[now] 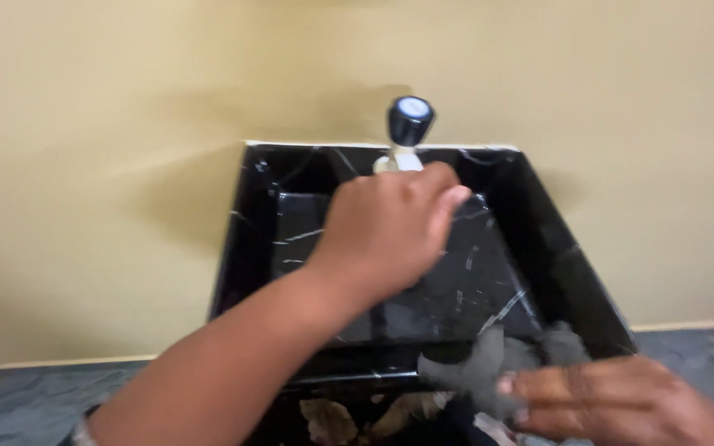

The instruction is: The person wets a grey cloth under a running tap, then wipes the inside and rim of a black marble sink. The person repeatedly wrings and refolds the cloth while cleaning the sink basin and faucet area.

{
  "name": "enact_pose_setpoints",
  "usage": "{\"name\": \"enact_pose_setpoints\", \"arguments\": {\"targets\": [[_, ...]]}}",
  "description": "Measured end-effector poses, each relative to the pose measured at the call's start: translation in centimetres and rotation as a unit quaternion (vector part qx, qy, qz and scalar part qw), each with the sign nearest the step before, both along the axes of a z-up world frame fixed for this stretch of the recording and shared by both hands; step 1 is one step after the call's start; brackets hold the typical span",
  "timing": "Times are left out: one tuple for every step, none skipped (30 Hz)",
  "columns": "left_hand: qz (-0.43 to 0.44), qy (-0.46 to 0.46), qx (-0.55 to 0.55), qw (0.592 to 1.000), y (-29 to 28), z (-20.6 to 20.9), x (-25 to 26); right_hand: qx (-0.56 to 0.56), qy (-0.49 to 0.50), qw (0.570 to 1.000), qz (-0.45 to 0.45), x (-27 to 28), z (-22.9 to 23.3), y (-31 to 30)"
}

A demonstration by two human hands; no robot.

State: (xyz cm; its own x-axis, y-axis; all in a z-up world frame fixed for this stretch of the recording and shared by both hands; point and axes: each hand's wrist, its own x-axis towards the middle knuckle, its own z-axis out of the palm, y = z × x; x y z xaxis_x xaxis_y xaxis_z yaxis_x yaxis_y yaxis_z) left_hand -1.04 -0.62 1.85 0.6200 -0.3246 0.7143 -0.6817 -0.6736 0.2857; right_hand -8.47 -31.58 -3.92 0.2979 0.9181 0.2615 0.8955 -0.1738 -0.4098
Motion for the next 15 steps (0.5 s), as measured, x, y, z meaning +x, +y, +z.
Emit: {"name": "enact_pose_setpoints", "arguments": {"targets": [[0.0, -0.009, 0.006, 1.0, -0.2, 0.1, 0.0, -0.186, 0.054, 0.979, -0.059, -0.7, -0.5, -0.7], [-0.004, -0.01, 0.012, 1.0, -0.3, 0.1, -0.2, -0.264, 0.099, 0.957, -0.068, -1.3, -1.0, -1.6], [-0.008, -0.012, 0.018, 1.0, -0.5, 0.2, -0.5, -0.308, 0.153, 0.936, -0.075, -2.0, -1.4, -2.7], [-0.007, -0.012, 0.025, 1.0, -0.7, 0.5, -1.0, -0.302, 0.192, 0.931, -0.073, -2.8, -1.4, -4.1], [-0.015, -0.014, 0.031, 0.999, -1.0, 0.8, -1.5, -0.291, 0.223, 0.927, -0.079, -3.7, -1.6, -5.3], [-0.019, -0.017, 0.036, 0.999, -1.2, 1.0, -2.0, -0.278, 0.252, 0.924, -0.082, -4.3, -1.9, -6.5], [-0.023, -0.021, 0.042, 0.999, -1.4, 1.3, -2.6, -0.261, 0.273, 0.922, -0.087, -4.8, -2.4, -7.5], [-0.039, 0.004, 0.056, 0.998, -1.7, 1.6, -3.3, -0.254, 0.294, 0.916, -0.096, -5.3, -2.8, -8.5], [-0.056, 0.029, 0.07, 0.996, -1.9, 1.7, -4.0, -0.244, 0.316, 0.911, -0.102, -5.7, -3.4, -9.5], [-0.072, 0.048, 0.084, 0.993, -2.0, 1.8, -4.5, -0.235, 0.332, 0.907, -0.112, -5.7, -4.3, -10.5], [-0.124, 0.069, 0.067, 0.987, -1.9, 1.6, -5.5, -0.224, 0.35, 0.901, -0.123, -5.7, -5.4, -11.3], [-0.174, 0.09, 0.048, 0.979, -1.8, 1.1, -6.8, -0.214, 0.371, 0.894, -0.132, -5.4, -6.4, -12.3], [-0.223, 0.11, 0.029, 0.968, -1.6, 0.2, -8.2, -0.205, 0.392, 0.886, -0.142, -4.9, -7.8, -13.1], [-0.255, 0.15, 0.042, 0.954, -1.5, -1.1, -9.3, -0.193, 0.42, 0.874, -0.152, -4.5, -9.8, -13.8], [-0.287, 0.19, 0.055, 0.937, -1.3, -2.8, -10.4, -0.177, 0.448, 0.861, -0.165, -4.1, -12.2, -14.3]]}}
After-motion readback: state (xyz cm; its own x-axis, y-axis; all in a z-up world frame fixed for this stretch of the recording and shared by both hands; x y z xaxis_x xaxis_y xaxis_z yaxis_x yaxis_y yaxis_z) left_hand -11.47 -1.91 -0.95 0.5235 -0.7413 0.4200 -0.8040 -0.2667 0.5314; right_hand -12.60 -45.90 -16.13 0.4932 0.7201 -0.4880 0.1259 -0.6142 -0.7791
